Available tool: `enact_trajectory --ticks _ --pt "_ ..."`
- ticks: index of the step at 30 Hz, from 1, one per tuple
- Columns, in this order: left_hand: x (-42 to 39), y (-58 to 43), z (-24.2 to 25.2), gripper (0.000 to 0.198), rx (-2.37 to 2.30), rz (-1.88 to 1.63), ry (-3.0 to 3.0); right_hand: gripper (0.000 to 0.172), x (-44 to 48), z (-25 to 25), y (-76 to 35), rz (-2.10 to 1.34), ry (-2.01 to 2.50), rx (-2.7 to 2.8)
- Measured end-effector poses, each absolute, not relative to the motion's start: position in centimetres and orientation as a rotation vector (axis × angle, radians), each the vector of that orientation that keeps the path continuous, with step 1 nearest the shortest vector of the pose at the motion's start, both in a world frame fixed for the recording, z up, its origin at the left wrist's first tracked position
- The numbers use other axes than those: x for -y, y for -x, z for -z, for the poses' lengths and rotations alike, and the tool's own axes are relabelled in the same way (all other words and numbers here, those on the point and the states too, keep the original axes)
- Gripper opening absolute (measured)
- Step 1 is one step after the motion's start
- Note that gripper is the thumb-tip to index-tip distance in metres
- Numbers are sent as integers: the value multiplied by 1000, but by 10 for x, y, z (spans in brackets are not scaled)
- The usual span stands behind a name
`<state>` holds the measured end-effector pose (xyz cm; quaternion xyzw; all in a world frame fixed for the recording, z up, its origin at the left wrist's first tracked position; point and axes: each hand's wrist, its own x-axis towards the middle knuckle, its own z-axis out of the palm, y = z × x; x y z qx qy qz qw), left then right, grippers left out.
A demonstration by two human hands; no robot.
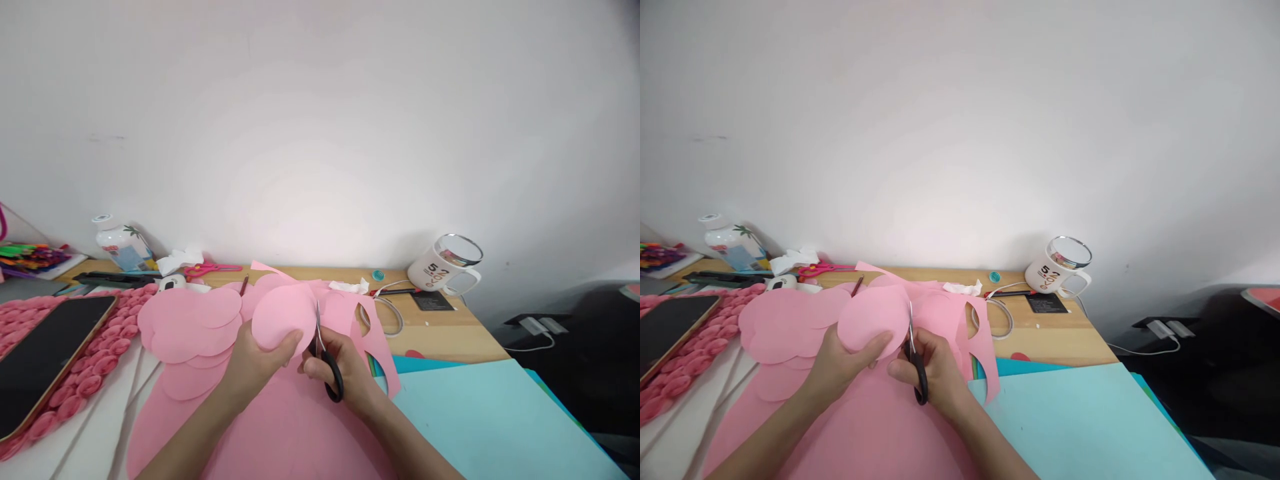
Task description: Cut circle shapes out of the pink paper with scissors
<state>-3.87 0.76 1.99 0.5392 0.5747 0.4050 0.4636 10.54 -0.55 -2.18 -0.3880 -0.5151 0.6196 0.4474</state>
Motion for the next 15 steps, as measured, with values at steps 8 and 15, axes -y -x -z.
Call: enact_trajectory --ticks 8,15 --pt "-8 40 -19 22 -1408 -1009 -1327 28 6 23 -106 -1495 943 1337" --pt "-11 44 -14 20 -1353 -992 -1367 27 6 22 -106 -1470 981 1336"
